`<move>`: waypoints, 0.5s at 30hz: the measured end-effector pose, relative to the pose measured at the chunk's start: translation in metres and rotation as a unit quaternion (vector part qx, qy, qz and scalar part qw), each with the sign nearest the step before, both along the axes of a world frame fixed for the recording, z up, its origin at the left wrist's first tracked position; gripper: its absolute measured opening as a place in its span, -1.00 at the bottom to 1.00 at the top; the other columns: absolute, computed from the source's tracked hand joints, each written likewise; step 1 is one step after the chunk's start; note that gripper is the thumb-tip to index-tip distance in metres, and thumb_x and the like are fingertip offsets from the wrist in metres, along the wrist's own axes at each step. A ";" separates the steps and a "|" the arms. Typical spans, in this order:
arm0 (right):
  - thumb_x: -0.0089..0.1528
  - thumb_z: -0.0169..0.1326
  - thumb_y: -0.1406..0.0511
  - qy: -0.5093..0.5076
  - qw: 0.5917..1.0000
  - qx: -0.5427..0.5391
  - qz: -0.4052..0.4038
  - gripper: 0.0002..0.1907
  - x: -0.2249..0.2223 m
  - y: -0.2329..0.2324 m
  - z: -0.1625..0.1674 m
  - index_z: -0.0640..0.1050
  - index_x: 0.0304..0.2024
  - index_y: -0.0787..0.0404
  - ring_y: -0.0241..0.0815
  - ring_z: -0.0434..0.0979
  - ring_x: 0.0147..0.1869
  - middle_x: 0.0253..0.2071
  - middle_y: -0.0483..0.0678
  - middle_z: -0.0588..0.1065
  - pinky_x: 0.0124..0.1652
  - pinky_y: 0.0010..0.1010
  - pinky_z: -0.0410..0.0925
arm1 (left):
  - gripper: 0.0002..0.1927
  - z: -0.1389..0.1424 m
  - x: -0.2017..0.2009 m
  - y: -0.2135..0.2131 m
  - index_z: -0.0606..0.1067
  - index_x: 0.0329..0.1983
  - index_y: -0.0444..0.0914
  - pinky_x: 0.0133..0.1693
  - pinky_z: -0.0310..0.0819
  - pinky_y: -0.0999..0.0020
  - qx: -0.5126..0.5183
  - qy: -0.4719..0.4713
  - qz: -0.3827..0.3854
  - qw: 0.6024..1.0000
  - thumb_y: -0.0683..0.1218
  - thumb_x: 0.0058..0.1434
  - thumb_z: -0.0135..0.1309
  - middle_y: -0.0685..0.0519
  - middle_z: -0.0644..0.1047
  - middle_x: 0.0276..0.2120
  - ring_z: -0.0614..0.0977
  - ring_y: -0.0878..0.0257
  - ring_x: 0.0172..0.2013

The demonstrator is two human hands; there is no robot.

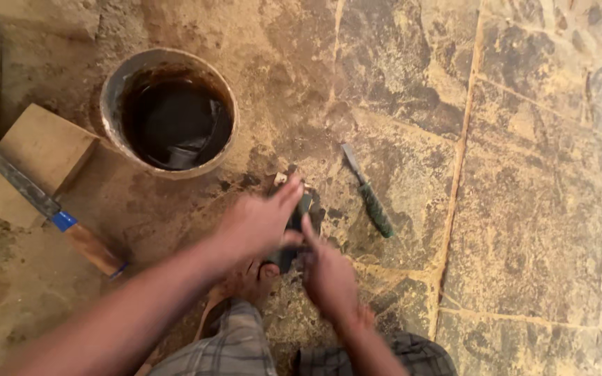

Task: The person sharpens a chisel on a wet sharpening stone placed on the floor. They repeatedly rub the blade against the stone, occasionally dipping the stone in a bucket of water to keep it wet.

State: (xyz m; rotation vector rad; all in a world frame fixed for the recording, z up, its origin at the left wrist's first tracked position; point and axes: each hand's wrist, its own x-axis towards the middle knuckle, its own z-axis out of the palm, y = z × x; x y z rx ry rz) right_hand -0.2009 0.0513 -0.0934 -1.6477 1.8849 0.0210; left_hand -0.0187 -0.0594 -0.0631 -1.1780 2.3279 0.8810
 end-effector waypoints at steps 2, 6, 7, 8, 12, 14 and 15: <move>0.45 -0.14 0.38 0.062 0.995 0.065 0.051 -0.42 0.007 0.036 0.011 0.21 0.50 -0.15 -0.20 0.52 -0.47 -0.41 -0.03 0.57 -0.48 -0.37 0.48 | -0.08 0.000 0.013 0.032 -0.17 0.55 -0.16 -0.44 0.46 0.35 0.071 0.020 -0.019 0.997 0.34 0.34 -0.13 0.09 -0.25 0.57 0.51 0.21 -0.45; 0.12 0.09 0.38 0.051 0.981 -0.135 0.133 -0.15 0.014 0.070 0.022 0.21 0.49 -0.01 0.06 0.63 -0.25 -0.15 0.12 0.56 -0.38 -0.25 0.50 | 0.09 -0.013 0.025 0.071 -0.09 0.53 -0.25 -0.22 0.51 0.17 0.011 0.089 -0.045 0.995 0.37 0.16 0.11 -0.06 -0.15 0.54 0.65 0.05 -0.20; 0.20 0.03 0.40 0.054 0.994 -0.025 0.093 -0.19 0.013 0.065 0.021 0.16 0.50 -0.04 0.05 0.62 -0.30 -0.16 0.11 0.54 -0.36 -0.21 0.51 | 0.08 -0.016 0.023 0.069 -0.10 0.54 -0.26 -0.16 0.51 0.15 0.052 0.078 -0.037 0.995 0.37 0.20 0.11 -0.04 -0.15 0.55 0.66 0.02 -0.18; 0.28 -0.03 0.42 0.059 0.994 0.079 0.057 -0.23 0.010 0.051 0.017 0.11 0.52 -0.06 0.03 0.61 -0.35 -0.16 0.10 0.53 -0.34 -0.17 0.51 | 0.09 -0.020 0.016 0.059 -0.08 0.53 -0.24 -0.17 0.53 0.14 0.052 0.082 -0.011 0.995 0.38 0.17 0.10 -0.01 -0.13 0.55 0.67 0.03 -0.19; 0.26 0.03 0.33 0.045 0.999 0.008 0.029 -0.25 0.002 -0.002 0.007 0.17 0.48 -0.18 0.23 0.56 -0.20 -0.20 0.18 0.54 -0.23 0.02 0.43 | 0.07 -0.023 0.001 0.005 0.04 0.47 -0.25 -0.26 0.55 0.05 -0.077 0.129 0.068 0.986 0.39 0.06 0.13 0.04 0.01 0.49 0.66 0.00 -0.20; 0.25 0.01 0.35 0.002 0.999 -0.039 0.028 -0.24 0.005 -0.004 0.010 0.18 0.49 -0.19 0.25 0.56 -0.15 -0.19 0.21 0.57 -0.18 0.02 0.44 | 0.04 -0.020 0.002 0.005 0.08 0.46 -0.28 -0.28 0.54 0.04 -0.107 0.132 0.069 0.983 0.37 0.10 0.14 0.01 0.01 0.52 0.64 -0.05 -0.28; 0.25 0.01 0.35 0.008 0.999 -0.022 0.030 -0.24 0.008 0.002 0.012 0.18 0.49 -0.19 0.24 0.57 -0.15 -0.18 0.21 0.57 -0.18 0.01 0.44 | 0.02 -0.019 0.005 0.013 0.07 0.49 -0.29 -0.28 0.55 0.06 -0.081 0.109 0.060 0.989 0.35 0.15 0.12 -0.02 -0.04 0.58 0.63 -0.08 -0.37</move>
